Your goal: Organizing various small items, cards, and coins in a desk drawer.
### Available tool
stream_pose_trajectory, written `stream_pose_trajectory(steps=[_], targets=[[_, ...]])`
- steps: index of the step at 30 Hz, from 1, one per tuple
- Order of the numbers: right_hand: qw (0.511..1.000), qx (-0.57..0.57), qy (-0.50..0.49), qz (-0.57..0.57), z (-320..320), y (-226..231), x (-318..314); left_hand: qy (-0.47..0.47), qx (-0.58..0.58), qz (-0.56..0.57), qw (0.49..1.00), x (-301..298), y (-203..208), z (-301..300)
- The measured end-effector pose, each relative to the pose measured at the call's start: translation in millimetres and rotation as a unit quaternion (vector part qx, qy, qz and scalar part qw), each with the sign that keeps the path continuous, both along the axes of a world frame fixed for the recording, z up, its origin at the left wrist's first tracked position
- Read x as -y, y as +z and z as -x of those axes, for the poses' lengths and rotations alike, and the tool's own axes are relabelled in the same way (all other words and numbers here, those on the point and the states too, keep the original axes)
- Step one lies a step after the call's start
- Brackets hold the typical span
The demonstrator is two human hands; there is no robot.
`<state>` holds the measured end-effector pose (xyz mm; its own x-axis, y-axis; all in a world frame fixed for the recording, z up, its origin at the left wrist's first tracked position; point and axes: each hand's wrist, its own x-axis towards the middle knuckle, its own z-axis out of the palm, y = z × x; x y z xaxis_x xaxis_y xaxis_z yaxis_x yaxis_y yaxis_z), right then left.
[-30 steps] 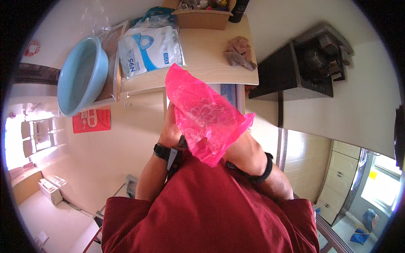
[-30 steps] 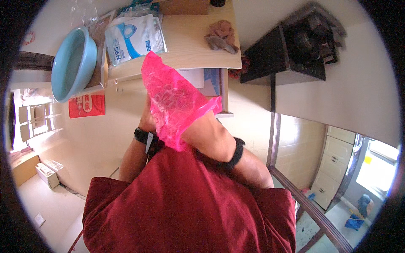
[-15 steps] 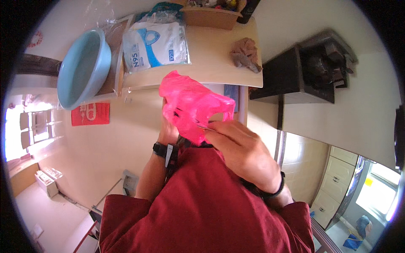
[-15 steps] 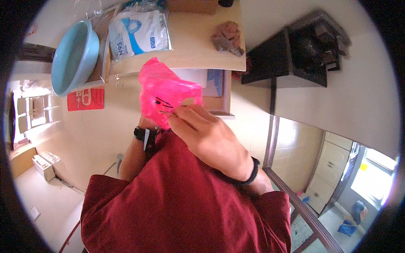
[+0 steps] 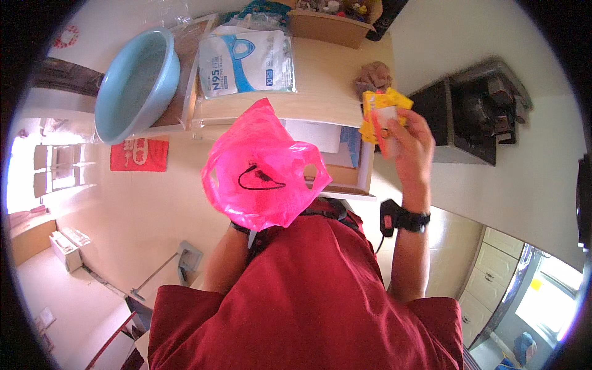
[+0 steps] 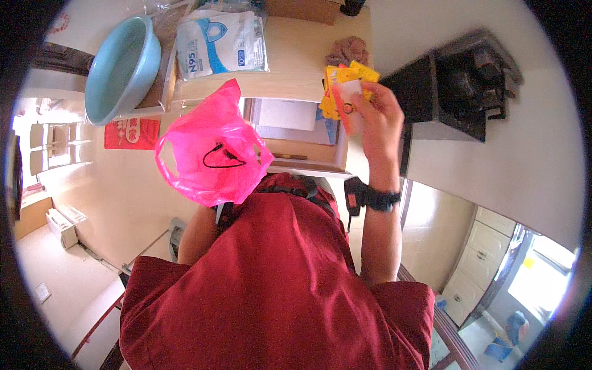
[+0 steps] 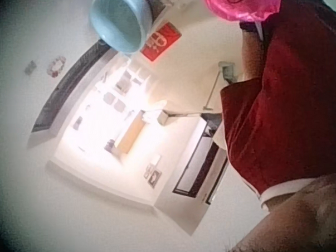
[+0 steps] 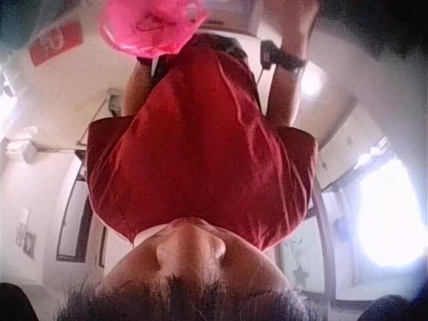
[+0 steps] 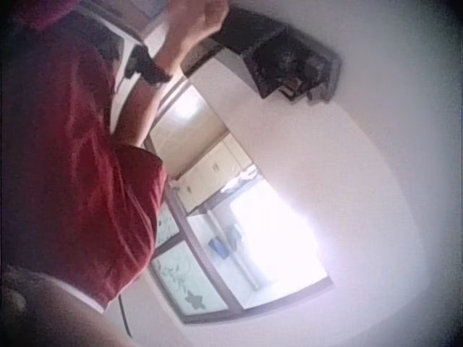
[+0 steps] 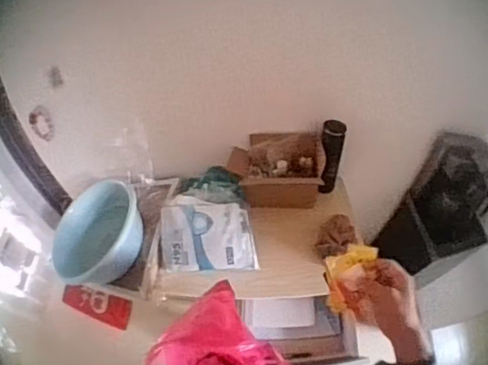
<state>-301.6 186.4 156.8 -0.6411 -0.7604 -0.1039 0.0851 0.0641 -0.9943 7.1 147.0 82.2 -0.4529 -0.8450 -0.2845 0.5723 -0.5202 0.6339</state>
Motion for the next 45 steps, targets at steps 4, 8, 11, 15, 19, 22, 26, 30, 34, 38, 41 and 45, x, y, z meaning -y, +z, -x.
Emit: stream_pose_trajectory(steps=[4, 8, 11, 15, 19, 22, 26, 30, 34, 38, 41, 45], targets=[[0.998, 0.017, 0.024, -0.046, 0.7, -79.0, 38.4, -0.019, -0.010, 0.000, 1.000, -7.7, 1.4, -0.3], [0.990, -0.112, 0.017, -0.088, -12.5, -110.9, 76.9, -0.034, -0.015, -0.001, 0.999, -14.2, 2.7, -4.2], [0.968, -0.213, 0.022, -0.131, -41.7, -99.2, 92.2, -0.032, -0.016, -0.006, 0.999, -18.5, 2.2, -14.2], [0.922, -0.348, 0.021, -0.171, -45.4, -101.3, 103.4, -0.046, -0.021, -0.006, 0.999, -21.1, 3.2, -11.0], [0.883, -0.434, 0.008, -0.179, -42.6, -98.3, 101.8, -0.060, -0.023, -0.009, 0.998, -21.8, 2.0, -7.4], [0.866, -0.466, 0.075, -0.166, -17.5, -74.9, 85.8, -0.078, -0.025, -0.011, 0.997, -19.3, 0.0, 0.0], [0.952, -0.035, 0.291, -0.091, -33.4, 29.1, 43.8, -0.076, -0.027, -0.013, 0.997, -17.9, -1.6, 0.4], [0.896, -0.005, 0.444, 0.017, -41.0, 69.2, -7.3, -0.091, -0.036, -0.010, 0.995, -13.2, 0.7, 11.7], [0.897, -0.198, 0.396, 0.006, -64.4, 82.0, -25.6, -0.108, -0.045, -0.011, 0.993, -4.6, -2.1, 25.3], [0.925, -0.200, 0.323, -0.007, -80.0, 117.5, -30.8, -0.107, -0.050, -0.014, 0.993, -4.6, -0.9, 18.0], [0.900, -0.308, 0.287, 0.117, -84.4, 128.8, -28.7, -0.111, -0.052, -0.012, 0.992, -3.9, 3.6, 11.4], [0.884, -0.350, 0.261, 0.168, -91.1, 144.7, -26.4, -0.105, -0.052, -0.013, 0.993, -2.4, 4.3, 3.8]])
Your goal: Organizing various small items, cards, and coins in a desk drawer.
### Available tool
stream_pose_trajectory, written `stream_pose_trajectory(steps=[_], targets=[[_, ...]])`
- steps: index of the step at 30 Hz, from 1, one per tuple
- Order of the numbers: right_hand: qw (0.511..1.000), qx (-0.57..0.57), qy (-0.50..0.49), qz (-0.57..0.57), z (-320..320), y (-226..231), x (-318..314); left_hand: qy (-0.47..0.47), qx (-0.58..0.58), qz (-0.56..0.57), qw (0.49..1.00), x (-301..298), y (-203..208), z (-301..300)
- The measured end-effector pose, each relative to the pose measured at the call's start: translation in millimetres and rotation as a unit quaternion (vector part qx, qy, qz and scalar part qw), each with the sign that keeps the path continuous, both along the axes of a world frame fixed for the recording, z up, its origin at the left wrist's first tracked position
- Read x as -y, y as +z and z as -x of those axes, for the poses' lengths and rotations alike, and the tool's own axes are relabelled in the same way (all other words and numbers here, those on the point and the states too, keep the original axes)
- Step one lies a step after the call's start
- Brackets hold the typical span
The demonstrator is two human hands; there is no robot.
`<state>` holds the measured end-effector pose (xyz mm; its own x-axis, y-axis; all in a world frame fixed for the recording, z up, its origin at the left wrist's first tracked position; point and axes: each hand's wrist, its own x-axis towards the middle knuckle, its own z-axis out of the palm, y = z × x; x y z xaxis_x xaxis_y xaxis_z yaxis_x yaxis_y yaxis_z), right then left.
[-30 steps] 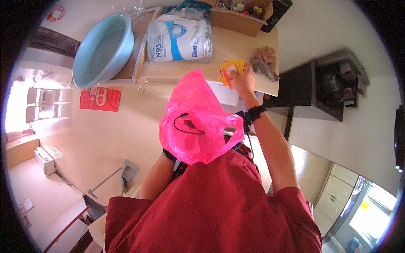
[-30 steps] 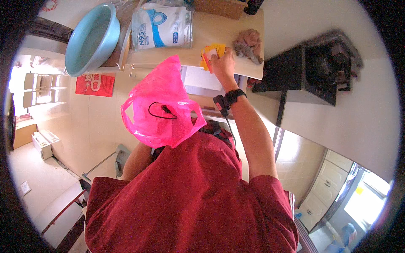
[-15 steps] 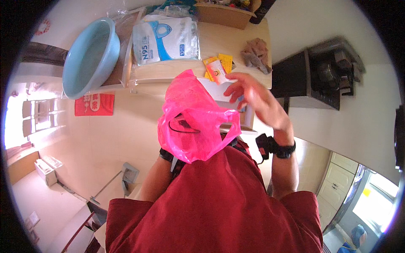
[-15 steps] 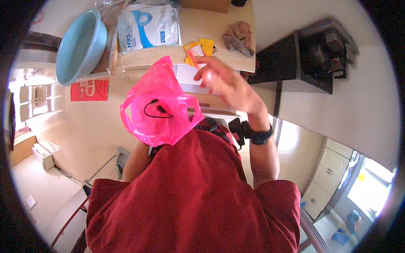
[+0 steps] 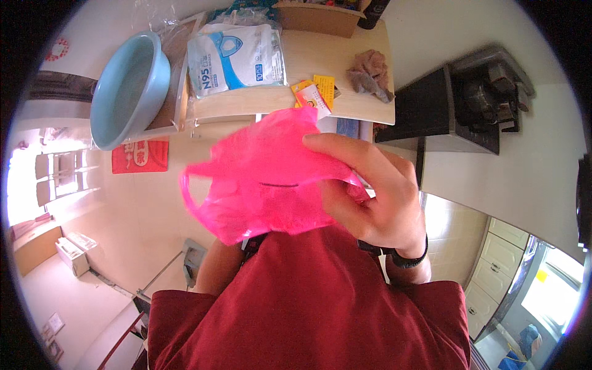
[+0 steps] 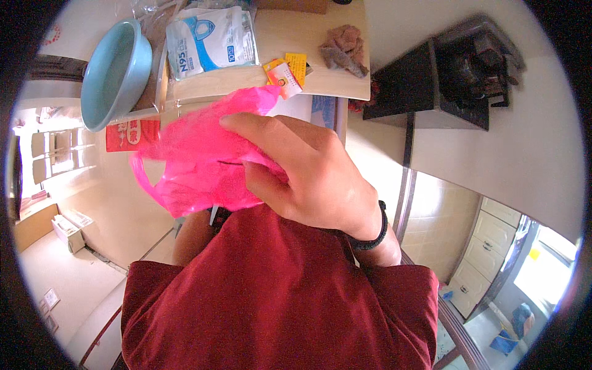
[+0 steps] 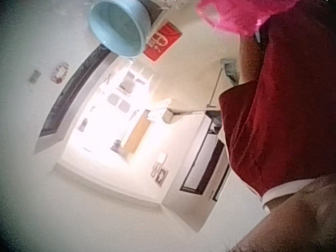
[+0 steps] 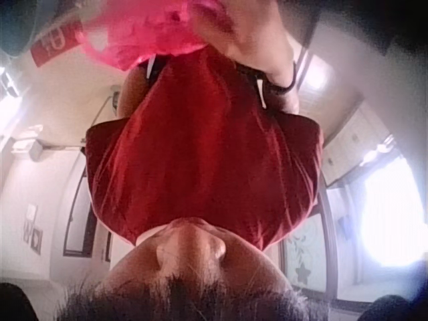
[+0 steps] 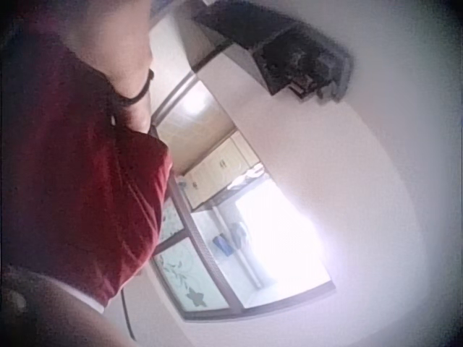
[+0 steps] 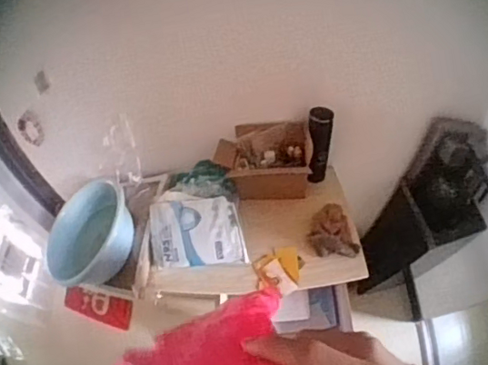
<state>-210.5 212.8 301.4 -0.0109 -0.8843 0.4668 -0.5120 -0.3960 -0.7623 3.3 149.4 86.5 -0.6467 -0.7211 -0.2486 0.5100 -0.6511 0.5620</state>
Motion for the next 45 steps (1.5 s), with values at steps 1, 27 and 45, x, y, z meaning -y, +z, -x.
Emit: stream_pose_trajectory(steps=[1, 27, 45], targets=[[1.000, -0.012, -0.001, -0.015, 0.2, 4.4, -1.3, 0.003, -0.001, -0.003, 1.000, 0.1, -0.2, -0.2], [0.999, -0.032, -0.017, -0.029, 15.6, 1.9, -27.6, -0.019, -0.008, -0.004, 1.000, -3.5, 1.5, -7.1], [1.000, 0.015, 0.020, -0.001, 26.6, -9.1, -35.4, -0.044, -0.007, -0.012, 0.999, -5.1, 1.8, -4.0]])
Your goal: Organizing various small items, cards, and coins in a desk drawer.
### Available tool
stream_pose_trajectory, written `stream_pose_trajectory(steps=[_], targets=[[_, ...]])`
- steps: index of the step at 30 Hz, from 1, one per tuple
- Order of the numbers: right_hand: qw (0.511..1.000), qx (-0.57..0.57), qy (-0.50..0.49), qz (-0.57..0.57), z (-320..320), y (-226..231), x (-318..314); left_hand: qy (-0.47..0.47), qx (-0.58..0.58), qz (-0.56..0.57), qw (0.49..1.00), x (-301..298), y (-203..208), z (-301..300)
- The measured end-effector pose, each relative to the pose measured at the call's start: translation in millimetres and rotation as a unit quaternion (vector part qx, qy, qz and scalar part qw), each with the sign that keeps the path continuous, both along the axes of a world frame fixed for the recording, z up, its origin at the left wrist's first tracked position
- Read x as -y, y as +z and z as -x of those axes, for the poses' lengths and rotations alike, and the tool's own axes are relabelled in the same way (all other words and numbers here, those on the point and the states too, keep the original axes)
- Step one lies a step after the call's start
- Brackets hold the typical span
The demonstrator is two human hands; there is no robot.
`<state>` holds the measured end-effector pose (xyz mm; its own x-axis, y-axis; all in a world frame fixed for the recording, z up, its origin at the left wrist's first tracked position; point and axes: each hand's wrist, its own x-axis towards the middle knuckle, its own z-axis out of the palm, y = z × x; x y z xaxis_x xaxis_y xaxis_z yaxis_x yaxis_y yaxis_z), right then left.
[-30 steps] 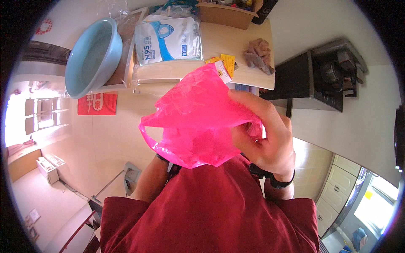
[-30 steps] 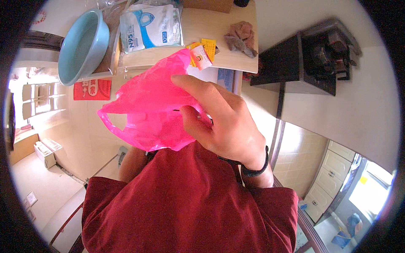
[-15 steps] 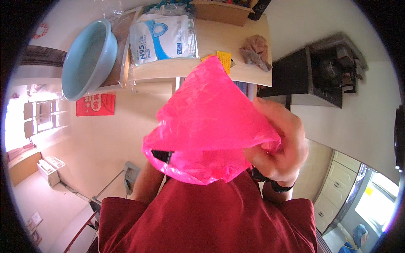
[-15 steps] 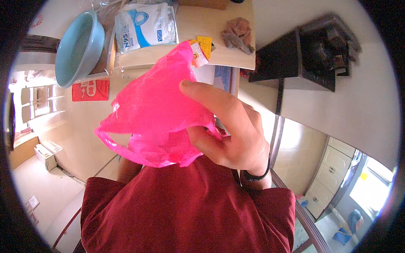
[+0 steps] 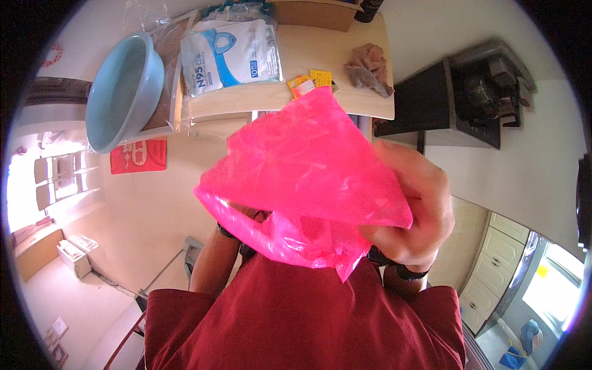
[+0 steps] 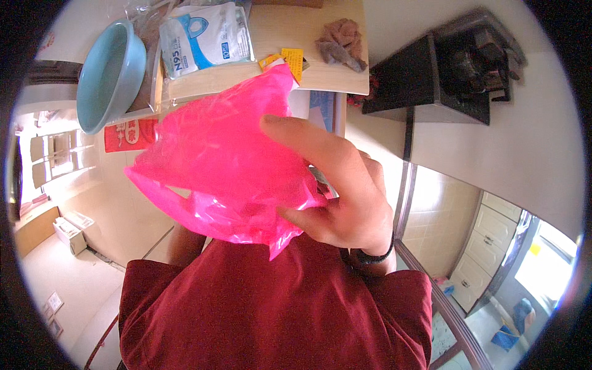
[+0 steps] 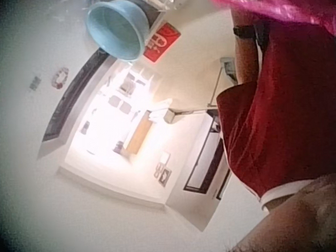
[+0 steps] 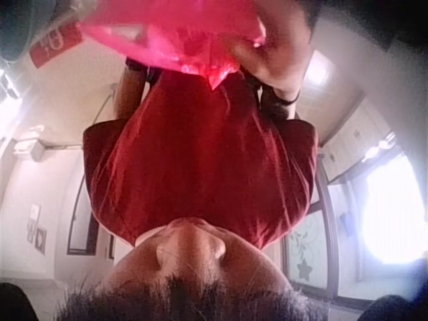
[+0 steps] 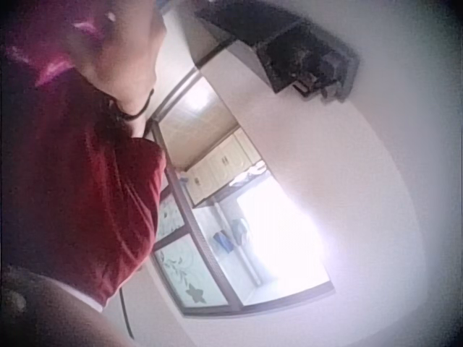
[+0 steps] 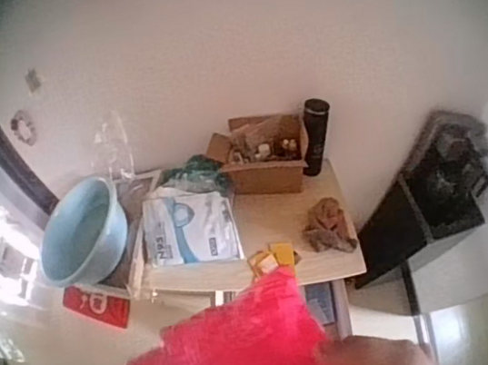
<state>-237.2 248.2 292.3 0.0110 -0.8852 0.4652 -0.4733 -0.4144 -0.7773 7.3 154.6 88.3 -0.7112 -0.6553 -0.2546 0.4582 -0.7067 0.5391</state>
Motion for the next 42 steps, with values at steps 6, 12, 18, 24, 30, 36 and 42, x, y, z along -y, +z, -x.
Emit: stream_pose_trajectory(steps=[6, 12, 18, 24, 30, 36, 42], targets=[[0.999, -0.010, -0.037, 0.017, 2.2, -1.9, 0.3, -0.007, -0.001, 0.003, 1.000, 0.9, -1.2, 2.7], [0.996, 0.064, -0.054, 0.032, 1.6, 12.8, -4.7, -0.014, -0.002, 0.001, 1.000, 1.1, 2.3, -2.0], [0.992, 0.058, -0.080, 0.074, 2.9, 12.7, -11.9, -0.025, 0.002, 0.003, 1.000, 4.1, 1.1, 0.5], [0.995, 0.029, -0.070, 0.065, 1.6, 17.4, -12.1, -0.040, 0.002, 0.004, 0.999, 6.4, 1.3, 4.8], [0.993, 0.052, -0.031, 0.105, -6.3, 14.6, -6.6, -0.050, 0.006, 0.009, 0.999, 7.8, 1.9, 7.0], [0.988, 0.104, -0.024, 0.108, -4.1, 12.8, -9.4, -0.059, 0.006, 0.009, 0.998, 8.0, 2.0, 9.3], [0.997, 0.053, -0.035, 0.044, 3.1, 13.7, -14.8, -0.064, 0.005, 0.008, 0.998, 9.7, 2.5, 13.6]])
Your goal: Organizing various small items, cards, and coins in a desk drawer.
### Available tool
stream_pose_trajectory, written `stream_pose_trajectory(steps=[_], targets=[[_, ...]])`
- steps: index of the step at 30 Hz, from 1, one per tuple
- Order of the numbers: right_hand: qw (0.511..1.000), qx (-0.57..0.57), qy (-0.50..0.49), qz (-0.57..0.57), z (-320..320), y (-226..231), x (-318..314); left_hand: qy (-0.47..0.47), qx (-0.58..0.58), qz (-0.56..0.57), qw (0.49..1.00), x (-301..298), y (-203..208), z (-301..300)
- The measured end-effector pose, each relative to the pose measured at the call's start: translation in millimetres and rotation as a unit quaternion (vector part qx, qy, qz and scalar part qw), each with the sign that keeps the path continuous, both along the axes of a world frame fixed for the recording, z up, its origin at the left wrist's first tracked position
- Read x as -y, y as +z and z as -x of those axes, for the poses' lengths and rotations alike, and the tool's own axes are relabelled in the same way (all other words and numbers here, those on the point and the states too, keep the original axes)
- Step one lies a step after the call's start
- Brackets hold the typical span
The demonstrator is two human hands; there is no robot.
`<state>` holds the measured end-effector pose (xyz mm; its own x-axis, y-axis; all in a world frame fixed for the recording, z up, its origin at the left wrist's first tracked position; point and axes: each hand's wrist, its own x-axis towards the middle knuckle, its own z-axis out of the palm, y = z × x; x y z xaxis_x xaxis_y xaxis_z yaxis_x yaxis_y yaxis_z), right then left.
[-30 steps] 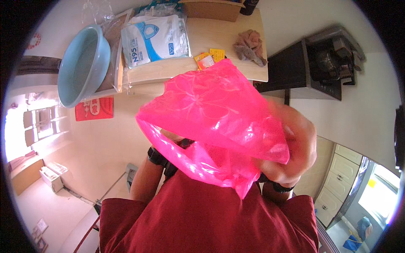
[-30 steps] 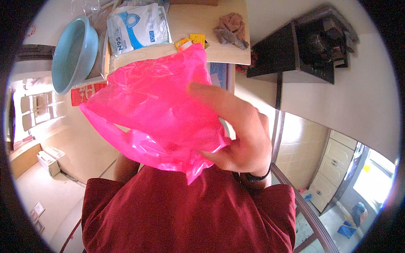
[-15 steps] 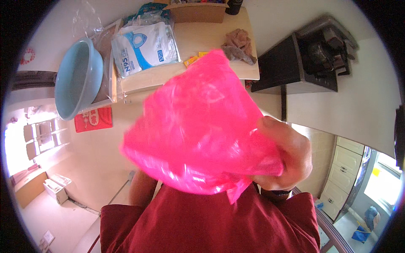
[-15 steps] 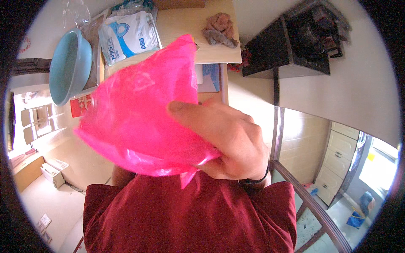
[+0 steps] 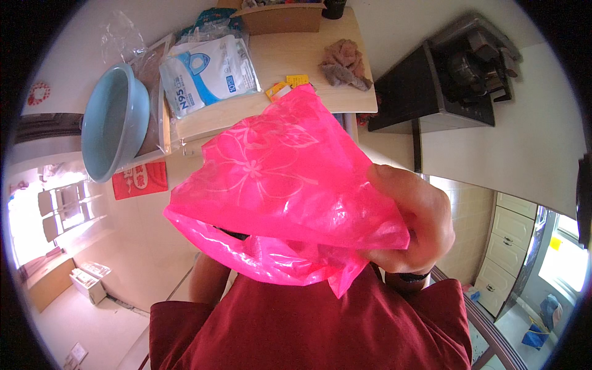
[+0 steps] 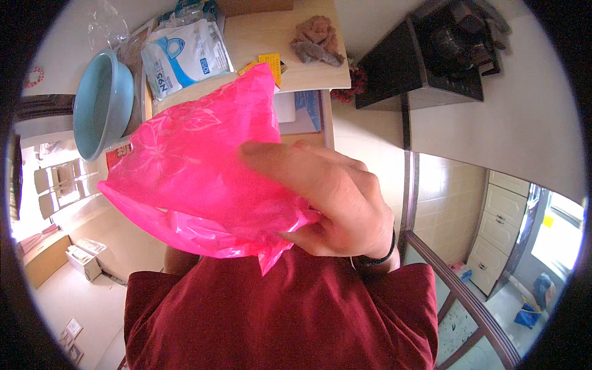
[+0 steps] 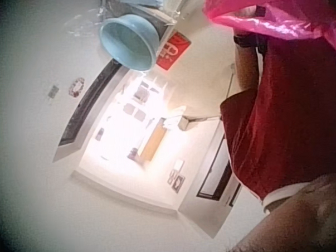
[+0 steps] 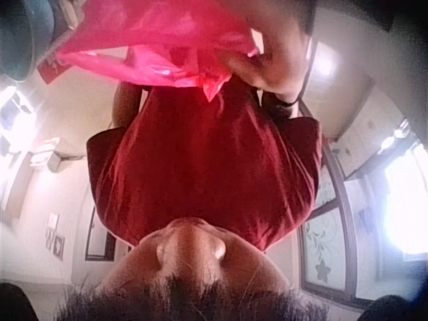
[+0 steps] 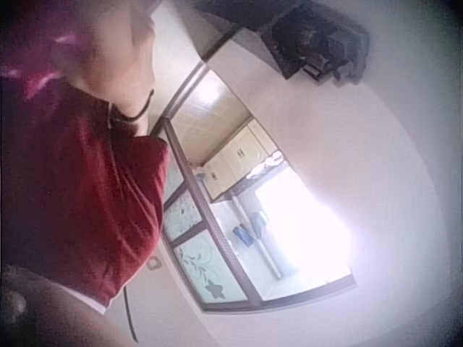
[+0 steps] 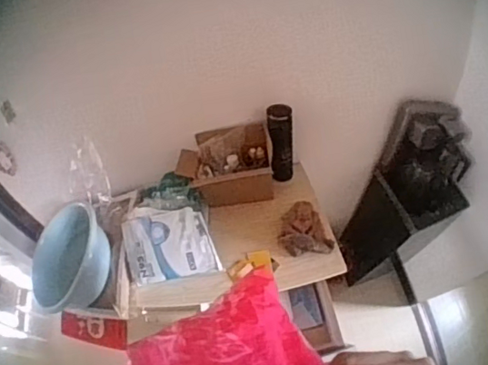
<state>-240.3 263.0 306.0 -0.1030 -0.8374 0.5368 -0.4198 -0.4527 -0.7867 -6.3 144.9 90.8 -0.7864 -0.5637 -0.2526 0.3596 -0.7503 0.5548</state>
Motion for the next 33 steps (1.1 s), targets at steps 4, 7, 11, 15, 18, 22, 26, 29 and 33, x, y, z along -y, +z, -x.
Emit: stream_pose_trajectory(steps=[4, 7, 11, 15, 18, 22, 26, 29, 33], targets=[[0.999, 0.019, -0.011, 0.027, 0.9, -0.2, 0.4, -0.005, -0.001, -0.002, 1.000, 1.9, -0.7, 2.4], [0.999, 0.012, -0.012, 0.044, -2.0, -7.4, 2.7, -0.010, -0.001, -0.002, 1.000, 4.0, -1.8, 5.0], [0.994, 0.018, -0.026, 0.101, -5.3, -3.8, 9.0, -0.018, -0.003, -0.004, 1.000, 6.9, -3.2, 10.0], [0.992, 0.030, -0.062, 0.110, -3.0, -1.3, 6.9, -0.031, -0.006, -0.008, 0.999, 10.7, -5.0, 16.3], [0.997, 0.013, 0.016, 0.075, 9.7, 9.1, -0.1, -0.035, -0.007, -0.007, 0.999, 12.7, -6.3, 18.5], [0.959, -0.215, 0.088, -0.163, 14.6, 28.4, -9.2, -0.039, -0.013, -0.009, 0.999, 12.9, -4.1, 22.1], [0.986, -0.144, -0.073, -0.048, -3.0, 16.5, -3.5, -0.046, -0.023, -0.017, 0.999, 14.4, -9.6, 31.2], [0.989, -0.129, -0.072, -0.031, -4.5, 12.7, 7.2, -0.043, -0.030, -0.013, 0.999, 14.3, -6.8, 31.2], [0.990, -0.126, -0.057, -0.033, -4.7, 11.2, 12.6, -0.034, -0.035, -0.011, 0.999, 17.1, -7.1, 29.6]])
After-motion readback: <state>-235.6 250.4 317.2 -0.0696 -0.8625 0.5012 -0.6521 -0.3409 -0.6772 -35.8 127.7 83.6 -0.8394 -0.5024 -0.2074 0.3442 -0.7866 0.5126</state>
